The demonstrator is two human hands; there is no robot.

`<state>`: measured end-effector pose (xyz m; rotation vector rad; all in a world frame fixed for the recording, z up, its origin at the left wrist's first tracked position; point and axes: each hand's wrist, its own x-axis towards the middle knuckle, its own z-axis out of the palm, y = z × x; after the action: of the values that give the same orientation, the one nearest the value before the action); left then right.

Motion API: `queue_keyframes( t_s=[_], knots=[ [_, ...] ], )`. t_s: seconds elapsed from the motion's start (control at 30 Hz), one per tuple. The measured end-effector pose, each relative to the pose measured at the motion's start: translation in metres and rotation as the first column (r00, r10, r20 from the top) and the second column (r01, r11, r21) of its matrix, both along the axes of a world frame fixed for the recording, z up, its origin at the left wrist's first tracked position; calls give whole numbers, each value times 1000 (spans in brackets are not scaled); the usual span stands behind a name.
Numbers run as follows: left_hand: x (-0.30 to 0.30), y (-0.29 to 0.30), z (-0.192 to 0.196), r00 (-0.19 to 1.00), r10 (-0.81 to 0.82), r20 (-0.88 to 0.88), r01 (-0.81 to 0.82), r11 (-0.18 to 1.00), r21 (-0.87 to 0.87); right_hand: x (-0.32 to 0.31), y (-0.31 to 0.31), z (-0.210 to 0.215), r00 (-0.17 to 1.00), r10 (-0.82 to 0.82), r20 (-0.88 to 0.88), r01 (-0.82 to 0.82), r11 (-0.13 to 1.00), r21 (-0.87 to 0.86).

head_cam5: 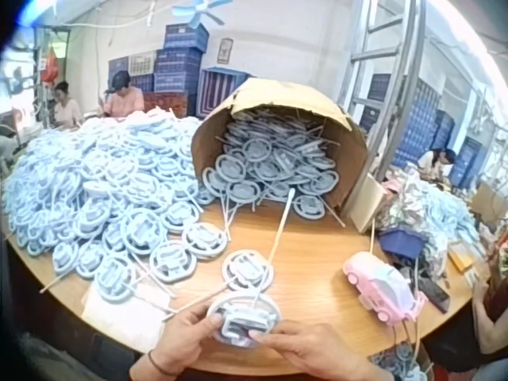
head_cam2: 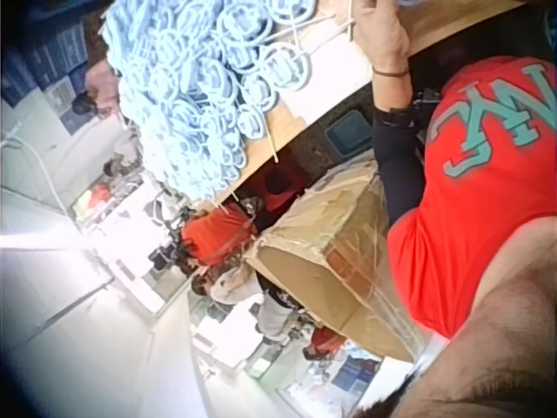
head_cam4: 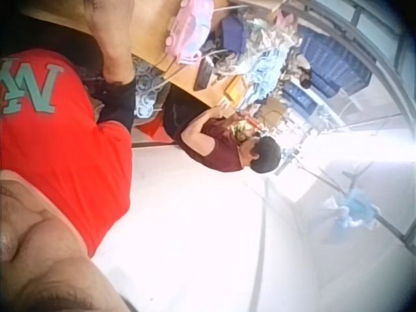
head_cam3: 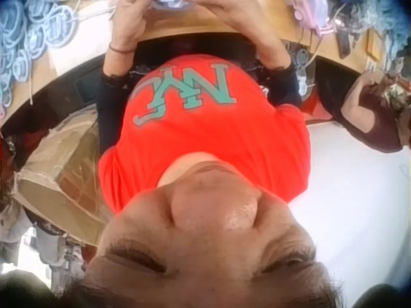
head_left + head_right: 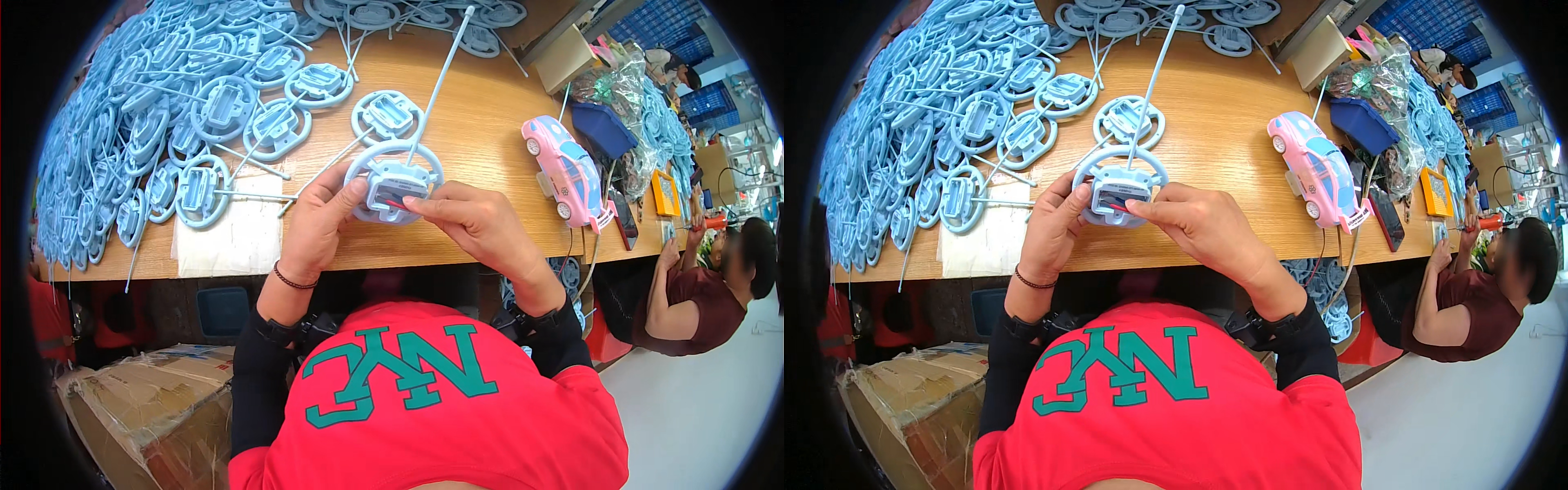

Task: Assembling plastic steering wheel controllers for toy cars by inserting components and checking wiring.

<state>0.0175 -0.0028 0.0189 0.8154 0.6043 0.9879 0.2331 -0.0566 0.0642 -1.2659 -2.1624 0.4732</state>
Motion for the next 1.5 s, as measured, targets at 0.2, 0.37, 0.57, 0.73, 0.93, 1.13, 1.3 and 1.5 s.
queue_keyframes(
  t_s=[0.2,0.37,0.57,0.73,0.93,1.13,1.3,1.5],
  knots=[
    [-4,4,-4,993,-113,-38,113,994,-1,0,-2,-1,999,13,-44,-13,1000,7],
    [1,1,-12,978,-183,104,190,980,-63,-3,-3,3,999,39,-9,-39,999,-16],
    [4,5,1,983,-174,68,174,985,-4,-5,-3,0,998,45,-50,-45,999,-2],
    [-4,1,3,996,-87,-4,87,995,46,-13,3,-4,996,54,-75,-56,998,-15],
    [-92,6,21,685,702,-197,-512,656,555,-16,-2,-1,975,27,-222,-41,997,-58],
    [-210,-44,112,118,755,645,-835,-277,476,12,-11,-30,972,-121,-200,94,986,-140],
    [-239,-81,122,178,366,913,-926,-252,282,14,-15,-35,919,-261,-297,163,934,-317],
    [-255,-73,79,186,647,740,-861,-255,440,14,-16,-39,920,-293,-261,194,917,-348]
  ],
)
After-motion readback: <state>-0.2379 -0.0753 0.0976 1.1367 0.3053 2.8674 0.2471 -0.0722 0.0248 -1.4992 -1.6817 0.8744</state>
